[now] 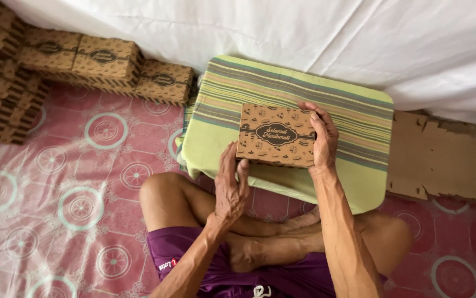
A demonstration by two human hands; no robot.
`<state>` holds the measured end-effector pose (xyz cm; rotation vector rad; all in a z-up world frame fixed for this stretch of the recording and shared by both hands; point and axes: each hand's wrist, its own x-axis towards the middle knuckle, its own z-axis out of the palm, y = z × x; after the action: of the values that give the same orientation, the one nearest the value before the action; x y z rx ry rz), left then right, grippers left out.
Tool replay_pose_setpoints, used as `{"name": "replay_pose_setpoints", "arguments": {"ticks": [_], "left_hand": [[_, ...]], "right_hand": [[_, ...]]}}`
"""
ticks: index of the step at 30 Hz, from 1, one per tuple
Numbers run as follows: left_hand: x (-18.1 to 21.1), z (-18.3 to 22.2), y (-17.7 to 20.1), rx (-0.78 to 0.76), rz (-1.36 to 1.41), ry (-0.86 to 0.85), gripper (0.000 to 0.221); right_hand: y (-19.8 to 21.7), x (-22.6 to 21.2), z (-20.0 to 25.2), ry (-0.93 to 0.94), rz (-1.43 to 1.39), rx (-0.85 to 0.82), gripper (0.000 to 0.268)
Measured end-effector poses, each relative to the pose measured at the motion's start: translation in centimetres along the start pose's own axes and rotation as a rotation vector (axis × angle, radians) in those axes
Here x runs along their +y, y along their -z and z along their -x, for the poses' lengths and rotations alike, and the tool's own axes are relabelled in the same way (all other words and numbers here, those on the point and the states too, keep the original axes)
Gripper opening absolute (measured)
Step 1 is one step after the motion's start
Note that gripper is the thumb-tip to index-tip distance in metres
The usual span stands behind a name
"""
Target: A person sitting on the floor folds flat cardboard sheets into finished boxes.
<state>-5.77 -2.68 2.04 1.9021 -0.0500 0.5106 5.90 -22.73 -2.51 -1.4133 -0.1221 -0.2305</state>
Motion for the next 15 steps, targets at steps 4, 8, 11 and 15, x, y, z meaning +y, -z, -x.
{"name": "replay_pose_setpoints", "arguments": {"ticks": [4, 8, 11, 15], "left_hand": [[0.1, 0.6, 0.9, -0.003, -0.039, 0.028, 0.049], [2.4, -0.2, 2.2, 0.055, 0.132, 0.371, 0.06], [3.3, -1.0, 3.2, 0.165, 0.288, 0.595, 0.069], [-4.3, -1.4, 4.8, 0.509, 0.249, 0.558, 0.052]], "right_hand": [[-2.5, -2.1, 0.4, 0.012, -0.019, 0.055, 0.028], [-5.8, -3.5, 1.4, 0.05, 0.041, 0.133, 0.024], [-9.7, -4.9, 3.1, 0.035, 0.034, 0.241, 0.021], [-12.8, -5.6, 4.8, 0.093, 0.123, 0.104, 0.037]]}}
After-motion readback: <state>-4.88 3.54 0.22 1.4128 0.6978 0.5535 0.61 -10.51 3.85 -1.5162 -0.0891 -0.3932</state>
